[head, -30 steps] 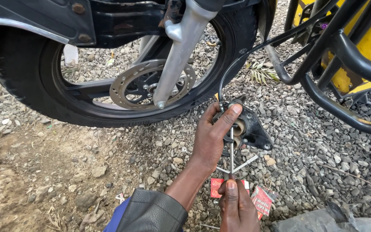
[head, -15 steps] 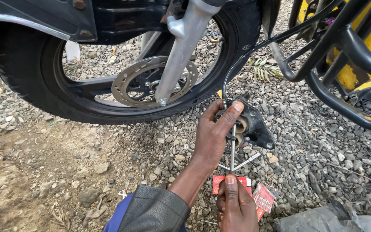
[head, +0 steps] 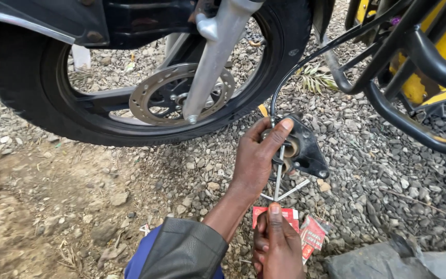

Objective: The person disassembles a motorcycle brake caliper, removes old brake pads, and installs new ones. They use a T-handle wrench and a screwdriver to remove bolts, swap the pads, and reassemble the caliper housing.

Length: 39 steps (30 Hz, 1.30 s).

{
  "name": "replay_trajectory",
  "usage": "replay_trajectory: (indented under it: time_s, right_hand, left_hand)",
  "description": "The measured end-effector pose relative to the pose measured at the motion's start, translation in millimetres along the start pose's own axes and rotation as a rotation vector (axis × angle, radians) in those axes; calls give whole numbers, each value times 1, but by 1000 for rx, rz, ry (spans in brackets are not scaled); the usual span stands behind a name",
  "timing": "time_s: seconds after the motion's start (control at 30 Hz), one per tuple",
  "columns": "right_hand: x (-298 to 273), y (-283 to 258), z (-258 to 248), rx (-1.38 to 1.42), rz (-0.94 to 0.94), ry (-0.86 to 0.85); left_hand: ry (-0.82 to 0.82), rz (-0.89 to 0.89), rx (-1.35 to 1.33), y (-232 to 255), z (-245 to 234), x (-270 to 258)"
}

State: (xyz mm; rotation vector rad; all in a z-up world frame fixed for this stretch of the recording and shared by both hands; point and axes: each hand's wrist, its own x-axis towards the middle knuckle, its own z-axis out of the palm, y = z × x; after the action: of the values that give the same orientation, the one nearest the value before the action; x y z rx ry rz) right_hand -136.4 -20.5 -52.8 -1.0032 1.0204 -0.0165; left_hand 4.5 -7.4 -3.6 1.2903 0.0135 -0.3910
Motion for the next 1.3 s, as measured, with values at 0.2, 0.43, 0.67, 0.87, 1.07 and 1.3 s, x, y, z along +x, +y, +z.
replay_trajectory:
  time_s: [0.2, 0.43, 0.67, 0.87, 1.07, 1.3]
  right_hand:
    - [-8, -6, 1, 51, -48, -58]
    - [-1, -1, -2, -96, -169, -10]
    - [-4, -8, -20, -726, -277, 262]
    - [10, -10, -35, -874, -339, 292]
    - [-9, -29, -29, -1071, -202, 324]
    - [6, -3, -45, -762, -159, 39]
  left_hand:
    - [-18, -38, 23, 13, 5, -4]
    - [-129, -75, 212, 25, -2, 1]
    - [-162, -155, 173, 35, -12, 1]
    - [-282, -63, 141, 26, -21, 5]
    - [-372, -111, 142, 21, -25, 13]
    - [-472, -186, -160, -3, -27, 25]
